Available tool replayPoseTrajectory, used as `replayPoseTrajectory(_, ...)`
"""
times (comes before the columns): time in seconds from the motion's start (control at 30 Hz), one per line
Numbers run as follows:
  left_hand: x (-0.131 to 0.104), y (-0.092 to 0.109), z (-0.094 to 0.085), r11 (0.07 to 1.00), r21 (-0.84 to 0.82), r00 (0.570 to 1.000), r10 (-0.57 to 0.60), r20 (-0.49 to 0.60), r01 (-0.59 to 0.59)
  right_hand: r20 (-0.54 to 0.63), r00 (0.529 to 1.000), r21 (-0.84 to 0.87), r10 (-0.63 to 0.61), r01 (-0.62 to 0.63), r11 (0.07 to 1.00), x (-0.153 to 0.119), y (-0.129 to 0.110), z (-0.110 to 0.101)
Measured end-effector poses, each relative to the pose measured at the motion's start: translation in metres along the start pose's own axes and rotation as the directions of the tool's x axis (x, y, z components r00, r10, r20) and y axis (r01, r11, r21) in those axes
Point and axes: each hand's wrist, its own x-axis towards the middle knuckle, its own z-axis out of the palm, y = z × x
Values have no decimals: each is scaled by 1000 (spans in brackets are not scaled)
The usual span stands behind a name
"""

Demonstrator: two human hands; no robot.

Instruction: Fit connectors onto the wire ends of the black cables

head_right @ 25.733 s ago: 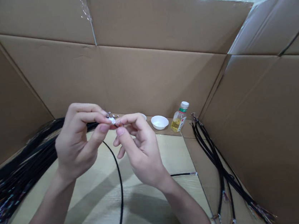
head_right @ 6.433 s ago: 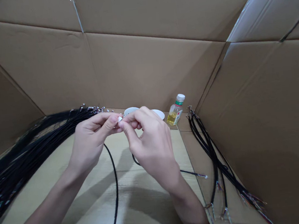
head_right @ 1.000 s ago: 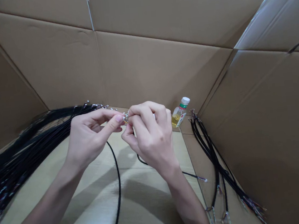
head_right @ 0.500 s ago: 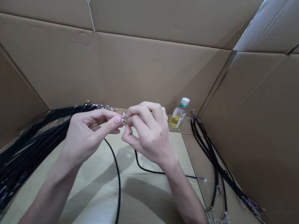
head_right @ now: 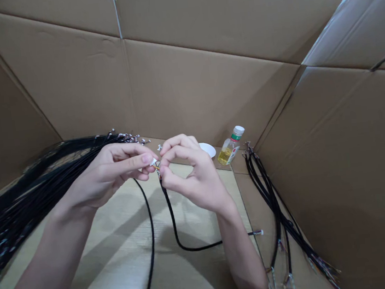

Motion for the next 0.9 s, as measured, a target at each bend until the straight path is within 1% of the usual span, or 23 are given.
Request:
replayPoseTrajectory(0.1, 2, -1, -2, 998, -37, 998, -40, 39, 41, 49, 998, 78, 25, -29, 997, 0, 2, -2)
replayPoseTrajectory(0.17, 2, -1, -2, 996, -63, 997, -55, 49, 58, 43, 999, 64, 28, -31, 997, 0, 1, -2)
replayPoseTrajectory(0.27, 3, -2, 1, 995, -80, 998, -52, 37, 55, -22, 1000, -41, -6, 5, 999, -1, -4, 1)
replayPoseTrajectory(0.37, 1, -4, 8, 998, -70, 999, -8, -48, 5, -122, 988, -232, -91, 61, 971, -3, -10, 8)
replayPoseTrajectory(0.47, 1, -4, 16, 998, -33, 985, 50, -165, -57, -176, 960, -447, -216, 118, 887, -5, -14, 16)
replayPoseTrajectory(0.57, 1, -3, 23, 996, 12, 971, 86, -223, -86, -180, 940, -583, -290, 135, 801, -7, -13, 21)
replayPoseTrajectory(0.63, 0, 0, 26, 994, 35, 966, 105, -238, -99, -190, 934, -617, -303, 127, 777, -8, -13, 22)
replayPoseTrajectory(0.77, -3, 5, 29, 994, 60, 962, 108, -249, -95, -196, 927, -633, -319, 129, 764, -8, -13, 22)
replayPoseTrajectory(0.9, -5, 6, 31, 994, 31, 961, 113, -254, -109, -201, 916, -657, -346, 136, 742, -9, -15, 24)
